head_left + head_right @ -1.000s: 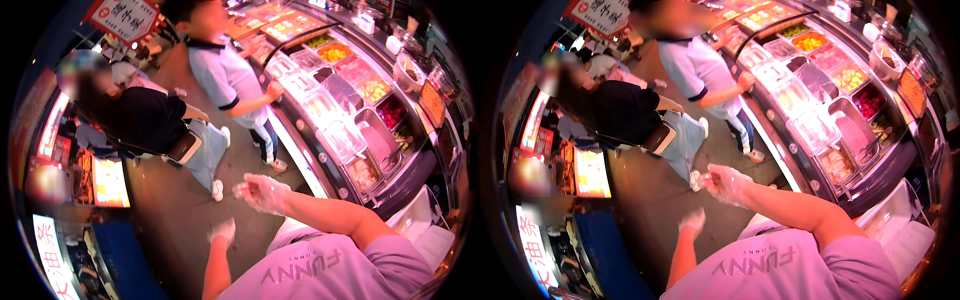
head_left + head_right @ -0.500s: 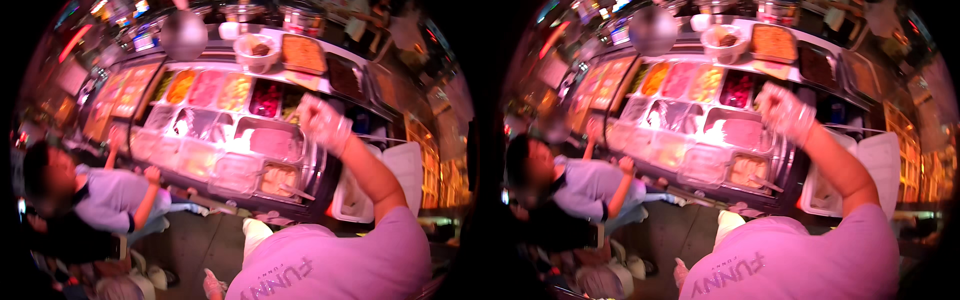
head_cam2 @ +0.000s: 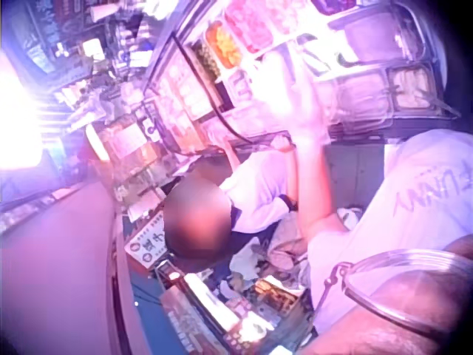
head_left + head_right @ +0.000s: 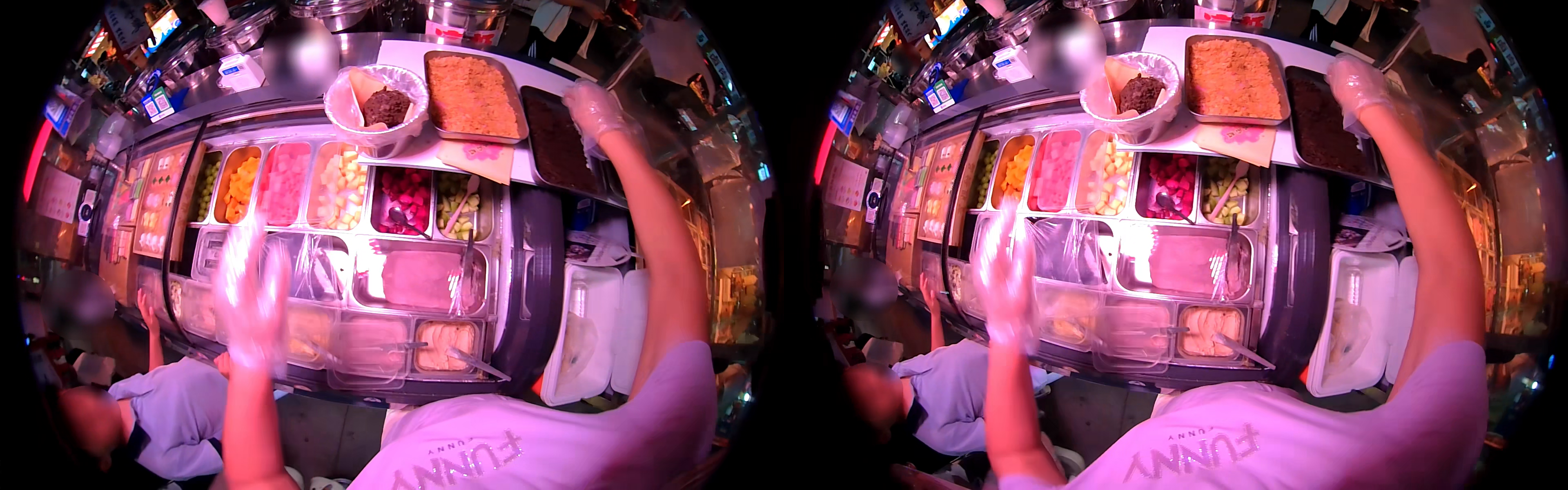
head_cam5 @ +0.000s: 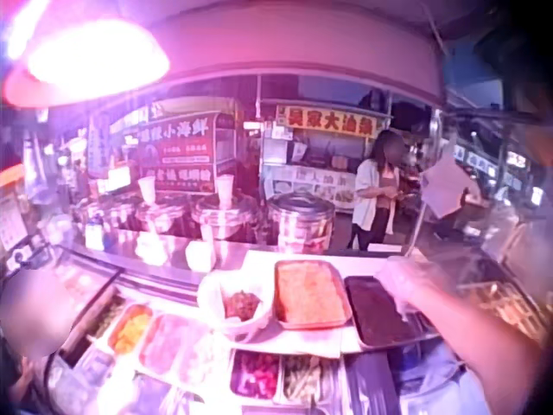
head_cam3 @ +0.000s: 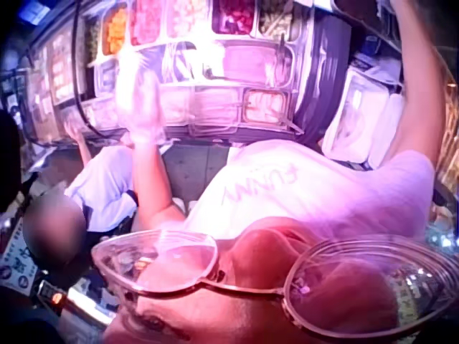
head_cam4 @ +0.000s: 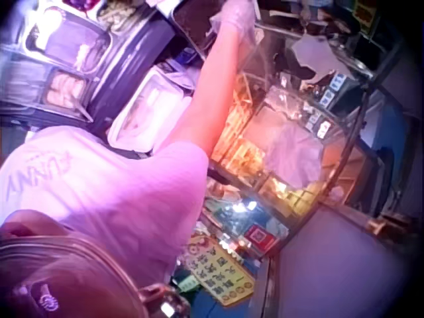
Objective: The person assembles a fruit-based snack by scooping various diced fruits into a plastic bag, then adding a dark crumbly topping and a light crumbly topping. The person seals the bag and places it into a white styrofoam container.
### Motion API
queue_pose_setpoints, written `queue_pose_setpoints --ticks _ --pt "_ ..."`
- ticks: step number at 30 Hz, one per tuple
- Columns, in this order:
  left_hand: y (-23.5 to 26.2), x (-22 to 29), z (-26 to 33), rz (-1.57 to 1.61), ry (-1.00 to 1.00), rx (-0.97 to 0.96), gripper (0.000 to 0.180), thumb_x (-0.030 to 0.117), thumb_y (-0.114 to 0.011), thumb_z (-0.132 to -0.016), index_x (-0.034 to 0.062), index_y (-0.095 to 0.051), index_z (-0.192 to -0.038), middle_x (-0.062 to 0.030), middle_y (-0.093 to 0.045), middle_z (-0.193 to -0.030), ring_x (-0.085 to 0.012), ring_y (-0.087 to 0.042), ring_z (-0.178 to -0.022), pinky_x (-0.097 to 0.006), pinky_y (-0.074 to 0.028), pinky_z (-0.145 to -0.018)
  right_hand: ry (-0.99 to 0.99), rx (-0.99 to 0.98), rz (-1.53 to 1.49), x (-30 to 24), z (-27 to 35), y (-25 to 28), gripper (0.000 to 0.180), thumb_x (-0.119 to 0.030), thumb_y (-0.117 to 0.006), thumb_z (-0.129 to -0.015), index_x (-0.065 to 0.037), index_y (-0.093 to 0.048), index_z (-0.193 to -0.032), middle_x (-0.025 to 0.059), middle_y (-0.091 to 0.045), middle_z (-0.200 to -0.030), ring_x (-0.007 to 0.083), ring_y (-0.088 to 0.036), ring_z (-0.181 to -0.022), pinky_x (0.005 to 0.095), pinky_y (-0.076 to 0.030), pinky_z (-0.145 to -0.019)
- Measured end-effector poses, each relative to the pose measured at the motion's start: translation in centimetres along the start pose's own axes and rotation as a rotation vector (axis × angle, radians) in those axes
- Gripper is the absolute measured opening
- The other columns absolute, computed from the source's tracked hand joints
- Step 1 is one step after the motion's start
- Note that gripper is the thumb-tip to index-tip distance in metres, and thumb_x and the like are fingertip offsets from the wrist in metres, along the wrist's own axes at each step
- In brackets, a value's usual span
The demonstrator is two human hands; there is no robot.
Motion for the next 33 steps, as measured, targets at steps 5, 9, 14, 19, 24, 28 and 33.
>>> queue_pose_setpoints --ticks 5,9,14,19,24,28,33 --pt "-5.3 -6.6 -18.5 -0.033 0.283 -0.104 0.071 0.055 -0.065 -0.093 -0.0033 -0.06 -0.134 -0.0171 -0.062 -0.136 -0.0282 -0.055 -0.129 -0.043 -0.037 -0.112 0.485 0.303 -0.41 -10.9 -1.1 1.8 0.039 -0.026 -0.066 -0.09 -0.002 -0.069 -0.122 0.0234 -0.07 -0.109 0.034 -0.068 -0.101 0.0364 -0.051 -0.092" --pt "-12.2 -13.4 -23.5 0.268 0.704 -0.299 0.087 0.074 -0.063 -0.084 -0.0022 -0.066 -0.125 -0.0181 -0.063 -0.131 -0.0285 -0.055 -0.123 -0.042 -0.035 -0.111 0.342 -0.221 -0.838 -19.5 -2.1 -0.5 0.038 -0.029 -0.067 -0.094 0.008 -0.07 -0.103 0.0141 -0.072 -0.097 0.0221 -0.065 -0.089 0.0364 -0.05 -0.084" --pt "-16.9 -10.9 -26.9 0.474 0.506 -0.292 0.027 0.02 -0.082 -0.086 -0.0021 -0.069 -0.095 -0.0052 -0.07 -0.087 -0.0144 -0.062 -0.074 -0.03 -0.051 -0.071 0.21 -0.642 -1.523 -21.0 -2.2 -4.3 0.02 -0.018 -0.071 -0.091 -0.005 -0.065 -0.077 0.0015 -0.057 -0.071 0.0083 -0.052 -0.066 0.0238 -0.039 -0.059" --pt "-15.4 -6.7 -28.3 0.167 0.146 -0.169 0.035 0.034 -0.077 -0.088 -0.0004 -0.075 -0.097 -0.0121 -0.072 -0.081 -0.0184 -0.066 -0.073 -0.036 -0.054 -0.073 0.371 -0.172 -1.223 -19.5 -3.0 -0.5 0.019 -0.018 -0.071 -0.09 -0.003 -0.066 -0.079 0.0023 -0.061 -0.073 0.0088 -0.055 -0.067 0.025 -0.044 -0.062" --pt "-15.3 -1.9 -24.9 0.603 -0.113 -0.373 0.026 0.024 -0.068 -0.097 -0.0009 -0.068 -0.103 -0.0096 -0.067 -0.085 -0.0161 -0.062 -0.079 -0.033 -0.053 -0.072 0.369 -0.042 -1.079 -20.2 -3.5 2.2 0.019 -0.019 -0.073 -0.087 -0.001 -0.07 -0.087 0.006 -0.066 -0.085 0.012 -0.062 -0.082 0.0296 -0.051 -0.076" --pt "-15.4 -1.1 -24.6 0.393 -0.013 -0.404 0.026 0.025 -0.064 -0.101 -0.0004 -0.062 -0.098 -0.0032 -0.062 -0.083 -0.0099 -0.056 -0.078 -0.028 -0.048 -0.071 0.697 0.124 -0.803 -23.4 -5.4 3.9 0.021 -0.018 -0.074 -0.082 0.0 -0.073 -0.094 0.0144 -0.069 -0.085 0.0206 -0.068 -0.083 0.0362 -0.053 -0.08" --pt "-14.4 -2.9 -25.8 0.507 0.03 -0.302 0.024 0.023 -0.063 -0.101 0.0018 -0.061 -0.091 -0.0023 -0.061 -0.075 -0.0114 -0.056 -0.069 -0.03 -0.048 -0.066 0.704 0.174 -0.162 -27.9 -6.0 4.8 0.028 -0.022 -0.074 -0.083 0.002 -0.074 -0.099 0.0212 -0.071 -0.087 0.0365 -0.07 -0.086 0.0427 -0.055 -0.083"
Point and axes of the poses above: each hand's wrist, its own z-axis away from the middle knuckle, its own y-axis out of the back of the hand, x = y × z, the point moved 8 cm from there along -z, towards the middle knuckle
